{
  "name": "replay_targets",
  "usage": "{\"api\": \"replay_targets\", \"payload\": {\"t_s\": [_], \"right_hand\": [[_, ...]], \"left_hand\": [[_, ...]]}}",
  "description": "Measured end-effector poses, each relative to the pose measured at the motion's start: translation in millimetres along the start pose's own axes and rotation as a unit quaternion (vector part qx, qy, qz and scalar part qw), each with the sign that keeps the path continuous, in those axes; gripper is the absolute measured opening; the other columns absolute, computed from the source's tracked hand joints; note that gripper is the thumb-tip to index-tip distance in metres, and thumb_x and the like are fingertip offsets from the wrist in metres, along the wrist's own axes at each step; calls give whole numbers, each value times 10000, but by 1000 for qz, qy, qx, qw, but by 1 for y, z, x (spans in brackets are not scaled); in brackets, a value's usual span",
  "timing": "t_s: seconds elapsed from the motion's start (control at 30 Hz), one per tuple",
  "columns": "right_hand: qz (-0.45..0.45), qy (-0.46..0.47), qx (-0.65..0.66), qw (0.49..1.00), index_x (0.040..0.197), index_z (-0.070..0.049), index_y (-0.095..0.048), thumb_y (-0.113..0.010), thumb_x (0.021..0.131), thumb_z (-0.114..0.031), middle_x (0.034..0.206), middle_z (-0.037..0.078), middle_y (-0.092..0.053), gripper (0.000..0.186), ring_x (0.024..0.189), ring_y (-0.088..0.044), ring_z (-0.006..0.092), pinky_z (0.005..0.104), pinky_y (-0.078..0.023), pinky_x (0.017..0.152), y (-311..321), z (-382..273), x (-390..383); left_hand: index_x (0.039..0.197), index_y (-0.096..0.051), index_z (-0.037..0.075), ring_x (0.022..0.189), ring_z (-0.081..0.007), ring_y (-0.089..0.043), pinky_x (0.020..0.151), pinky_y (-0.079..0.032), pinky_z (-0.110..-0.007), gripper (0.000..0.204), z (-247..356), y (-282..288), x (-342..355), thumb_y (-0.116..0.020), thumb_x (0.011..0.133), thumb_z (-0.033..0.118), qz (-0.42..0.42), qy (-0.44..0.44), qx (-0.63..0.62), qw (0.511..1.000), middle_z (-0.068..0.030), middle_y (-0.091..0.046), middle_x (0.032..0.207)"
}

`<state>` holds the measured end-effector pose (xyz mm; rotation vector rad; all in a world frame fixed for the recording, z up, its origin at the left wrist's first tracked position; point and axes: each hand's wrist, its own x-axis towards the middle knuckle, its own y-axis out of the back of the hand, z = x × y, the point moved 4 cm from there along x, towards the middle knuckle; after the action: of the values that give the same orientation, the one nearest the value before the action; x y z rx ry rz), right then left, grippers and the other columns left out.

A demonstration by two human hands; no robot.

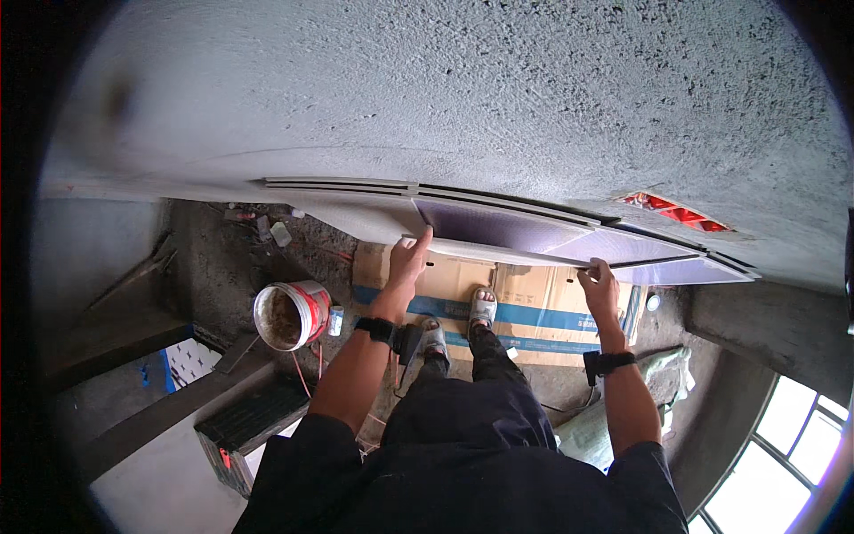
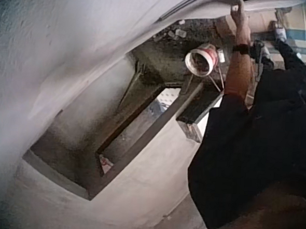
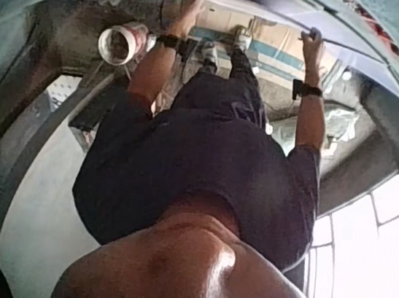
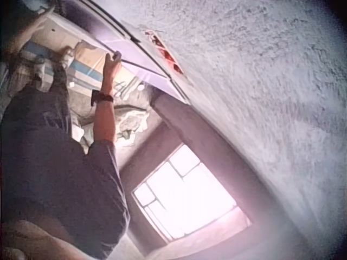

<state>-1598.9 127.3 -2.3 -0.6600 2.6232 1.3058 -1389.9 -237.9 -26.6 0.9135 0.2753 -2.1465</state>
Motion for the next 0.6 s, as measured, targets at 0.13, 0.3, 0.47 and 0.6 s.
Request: {"api": "replay_targets", "payload": {"t_s": [0.13, 0.3, 0.47, 0.6], "right_hand": [[32, -2, 38, 999, 1265, -2, -523, -670, 804, -284, 1149, 231, -639, 560, 1060, -634, 338, 411, -486, 899, -10, 0, 9], [58, -8, 46, 997, 1291, 30, -488, -618, 808, -291, 1187, 260, -614, 594, 1100, -604, 386, 432, -461, 935, -16, -4, 20], [72, -16, 14, 997, 1281, 43, -493, -617, 802, -305, 1154, 260, -628, 605, 1103, -594, 402, 436, -454, 940, -20, -8, 27], [94, -18, 18, 995, 1254, 30, -516, -636, 786, -303, 1115, 273, -633, 587, 1078, -591, 426, 457, -450, 925, -21, -9, 32]], "left_hand": [[919, -550, 3, 631, -107, -425, 541, -392, -287, 656, 12, -4, 16, -715, 750, 615, 14, -25, 13, 1000, 25, -415, 703], [1066, -539, -95, 630, -109, -439, 512, -382, -286, 861, 15, -5, 30, -724, 707, 665, 36, 4, 45, 998, -8, -460, 721], [1272, -455, -81, 953, -199, -480, 767, -435, -391, 986, 20, -7, 35, -698, 708, 690, 27, 29, 56, 998, -106, -497, 1071], [1411, -326, -34, 1241, -280, -447, 994, -436, -505, 1076, 23, -9, 36, -672, 716, 710, -17, 43, 62, 997, -153, -432, 1361]]}}
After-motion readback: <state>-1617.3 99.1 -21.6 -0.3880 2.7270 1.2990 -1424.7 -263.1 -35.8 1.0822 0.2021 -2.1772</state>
